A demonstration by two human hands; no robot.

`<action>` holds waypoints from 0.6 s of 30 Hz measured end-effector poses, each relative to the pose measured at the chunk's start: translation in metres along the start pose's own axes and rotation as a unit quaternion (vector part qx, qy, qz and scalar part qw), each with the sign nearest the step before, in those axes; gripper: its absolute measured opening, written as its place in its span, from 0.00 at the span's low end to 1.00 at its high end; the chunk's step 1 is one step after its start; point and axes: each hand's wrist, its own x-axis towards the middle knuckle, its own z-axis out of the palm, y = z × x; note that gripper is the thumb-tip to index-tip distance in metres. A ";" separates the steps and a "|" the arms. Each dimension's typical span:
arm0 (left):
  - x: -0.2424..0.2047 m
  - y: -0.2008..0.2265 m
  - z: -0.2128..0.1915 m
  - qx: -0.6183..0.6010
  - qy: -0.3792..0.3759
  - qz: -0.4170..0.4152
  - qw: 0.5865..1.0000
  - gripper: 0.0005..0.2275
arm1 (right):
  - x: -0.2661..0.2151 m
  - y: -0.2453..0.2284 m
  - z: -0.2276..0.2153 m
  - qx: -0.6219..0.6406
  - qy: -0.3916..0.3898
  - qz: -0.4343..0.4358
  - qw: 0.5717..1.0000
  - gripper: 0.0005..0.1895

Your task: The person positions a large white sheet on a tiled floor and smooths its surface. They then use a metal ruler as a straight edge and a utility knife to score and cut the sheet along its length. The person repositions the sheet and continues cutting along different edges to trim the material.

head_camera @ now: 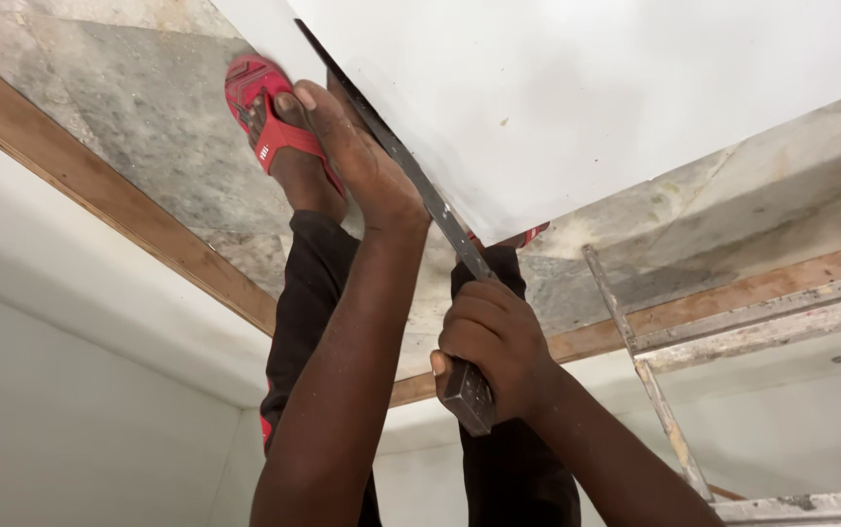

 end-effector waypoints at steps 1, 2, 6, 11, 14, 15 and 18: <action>0.006 -0.002 -0.002 0.008 -0.003 0.005 1.000 0.37 | 0.002 0.007 0.000 0.004 -0.005 -0.005 1.000 0.09; 0.013 -0.003 -0.003 0.017 -0.006 0.011 1.000 0.37 | 0.004 0.013 0.002 0.005 -0.005 0.006 1.000 0.09; 0.015 -0.004 -0.001 0.079 0.024 -0.039 0.996 0.40 | 0.002 0.015 0.008 0.012 0.000 0.010 1.000 0.10; -0.021 -0.012 -0.004 0.080 0.037 -0.041 0.995 0.41 | -0.019 0.015 0.003 0.017 0.009 0.021 1.000 0.10; -0.009 -0.032 -0.008 0.117 0.063 -0.063 0.989 0.41 | -0.020 0.031 0.006 0.019 0.003 0.029 0.999 0.09; -0.008 -0.032 -0.009 0.106 0.055 -0.068 0.990 0.41 | -0.020 0.033 0.008 0.012 0.005 0.019 1.000 0.09; -0.032 -0.019 -0.012 0.078 0.046 -0.081 0.993 0.41 | -0.028 0.030 0.006 0.002 -0.006 0.009 1.000 0.09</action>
